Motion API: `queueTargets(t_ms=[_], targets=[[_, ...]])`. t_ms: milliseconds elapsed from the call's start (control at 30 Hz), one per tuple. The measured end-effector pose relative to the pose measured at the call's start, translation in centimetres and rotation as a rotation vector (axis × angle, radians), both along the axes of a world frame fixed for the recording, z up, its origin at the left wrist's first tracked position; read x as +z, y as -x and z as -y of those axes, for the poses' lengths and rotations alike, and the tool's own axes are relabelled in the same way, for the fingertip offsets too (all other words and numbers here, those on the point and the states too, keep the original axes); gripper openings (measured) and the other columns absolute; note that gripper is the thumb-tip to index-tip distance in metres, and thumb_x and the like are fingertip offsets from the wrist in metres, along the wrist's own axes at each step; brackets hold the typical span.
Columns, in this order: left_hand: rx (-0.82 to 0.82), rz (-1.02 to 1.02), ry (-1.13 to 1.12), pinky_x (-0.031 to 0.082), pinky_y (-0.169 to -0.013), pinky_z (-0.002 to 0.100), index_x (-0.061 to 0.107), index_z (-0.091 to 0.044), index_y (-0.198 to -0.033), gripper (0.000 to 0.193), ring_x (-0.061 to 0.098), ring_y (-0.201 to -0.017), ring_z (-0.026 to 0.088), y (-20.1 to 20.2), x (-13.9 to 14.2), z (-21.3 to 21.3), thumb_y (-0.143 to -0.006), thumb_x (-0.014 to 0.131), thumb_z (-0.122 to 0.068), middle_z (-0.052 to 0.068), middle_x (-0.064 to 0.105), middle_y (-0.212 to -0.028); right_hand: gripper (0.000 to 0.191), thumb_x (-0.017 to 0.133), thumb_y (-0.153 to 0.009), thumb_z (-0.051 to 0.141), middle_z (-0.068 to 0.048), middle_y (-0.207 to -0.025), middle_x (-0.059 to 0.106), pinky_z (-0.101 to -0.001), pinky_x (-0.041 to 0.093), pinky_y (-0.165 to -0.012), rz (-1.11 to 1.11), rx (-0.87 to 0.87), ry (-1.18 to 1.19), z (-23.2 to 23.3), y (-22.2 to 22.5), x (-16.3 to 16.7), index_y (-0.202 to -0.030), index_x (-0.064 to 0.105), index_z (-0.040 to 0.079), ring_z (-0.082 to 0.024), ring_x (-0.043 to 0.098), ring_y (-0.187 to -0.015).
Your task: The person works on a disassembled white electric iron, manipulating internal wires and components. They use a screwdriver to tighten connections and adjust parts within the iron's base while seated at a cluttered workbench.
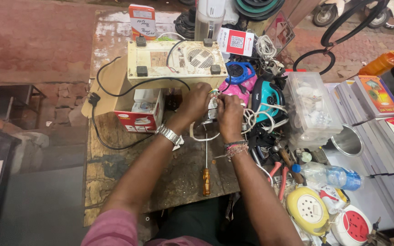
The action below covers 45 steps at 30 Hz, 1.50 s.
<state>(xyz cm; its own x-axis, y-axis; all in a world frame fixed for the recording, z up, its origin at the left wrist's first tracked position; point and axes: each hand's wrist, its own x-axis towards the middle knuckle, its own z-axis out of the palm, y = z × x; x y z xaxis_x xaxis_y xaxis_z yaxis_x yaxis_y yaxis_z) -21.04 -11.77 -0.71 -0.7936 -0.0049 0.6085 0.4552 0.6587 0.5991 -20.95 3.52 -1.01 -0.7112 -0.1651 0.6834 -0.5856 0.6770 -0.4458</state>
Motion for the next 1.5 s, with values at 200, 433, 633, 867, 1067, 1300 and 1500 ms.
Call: queueTargets(t_ms=[200, 433, 633, 867, 1067, 1300, 1500], targets=[[-0.064, 0.137, 0.246, 0.050, -0.085, 0.054, 0.065, -0.002, -0.091, 0.011, 0.065, -0.095, 0.044, 1.3, 1.1, 1.2, -0.092, 0.063, -0.012, 0.023, 0.068, -0.093, 0.009, 0.074, -0.091, 0.011, -0.018, -0.091, 0.063, -0.0497, 0.048, -0.075, 0.015, -0.010, -0.044, 0.3, -1.0, 0.5, -0.099, 0.075, 0.006, -0.038, 0.062, -0.084], [-0.029, 0.158, 0.283, 0.051, -0.081, 0.055, 0.066, -0.003, -0.089, 0.009, 0.066, -0.092, 0.044, 0.6, 1.7, 0.8, -0.087, 0.060, -0.008, 0.022, 0.070, -0.090, 0.011, 0.073, -0.089, 0.010, -0.018, -0.090, 0.064, -0.0480, 0.049, -0.077, 0.064, 0.024, -0.026, -0.5, -0.9, 0.6, -0.098, 0.077, 0.005, -0.036, 0.063, -0.084], [-0.023, 0.162, 0.259, 0.051, -0.083, 0.055, 0.067, -0.003, -0.093, 0.010, 0.066, -0.096, 0.044, -0.1, 2.0, 0.2, -0.091, 0.059, -0.009, 0.022, 0.071, -0.094, 0.013, 0.074, -0.088, 0.012, -0.017, -0.087, 0.064, -0.0475, 0.049, -0.077, 0.105, -0.013, -0.037, -1.0, -1.3, 1.1, -0.099, 0.079, 0.006, -0.036, 0.063, -0.083], [-0.036, 0.104, 0.308, 0.050, -0.078, 0.056, 0.066, -0.002, -0.093, 0.013, 0.066, -0.089, 0.045, 0.0, 0.5, -0.2, -0.089, 0.067, -0.015, 0.024, 0.069, -0.090, 0.015, 0.068, -0.094, 0.006, -0.017, -0.093, 0.065, -0.0443, 0.050, -0.079, 0.054, 0.065, 0.078, -2.4, -1.9, 0.3, -0.107, 0.075, 0.003, -0.034, 0.064, -0.087], [-0.039, 0.041, 0.271, 0.049, -0.079, 0.056, 0.065, -0.001, -0.092, 0.010, 0.065, -0.088, 0.045, -0.1, 0.1, 0.0, -0.092, 0.065, -0.011, 0.023, 0.067, -0.089, 0.017, 0.062, -0.091, -0.002, -0.014, -0.099, 0.068, -0.0396, 0.054, -0.080, 0.131, 0.072, 0.236, -2.3, -1.6, -0.2, -0.104, 0.071, 0.003, -0.029, 0.069, -0.090], [-0.026, 0.064, 0.274, 0.050, -0.083, 0.054, 0.066, -0.003, -0.092, 0.005, 0.064, -0.096, 0.044, -0.3, 0.8, -0.8, -0.089, 0.062, -0.005, 0.022, 0.066, -0.097, 0.020, 0.066, -0.084, -0.005, -0.017, -0.122, 0.064, -0.0372, 0.056, -0.088, 0.058, 0.071, 0.212, -2.7, -1.6, -0.6, -0.100, 0.075, 0.004, -0.032, 0.067, -0.109], [-0.080, 0.136, 0.290, 0.052, -0.084, 0.052, 0.075, -0.007, -0.110, 0.029, 0.065, -0.099, 0.043, -0.9, 2.5, -1.3, -0.083, 0.063, -0.002, 0.023, 0.064, -0.105, 0.022, 0.065, -0.087, -0.001, -0.014, -0.131, 0.065, -0.0338, 0.057, -0.083, 0.245, 0.082, 0.246, -3.0, -1.6, -0.6, -0.102, 0.078, 0.009, -0.026, 0.070, -0.109]])
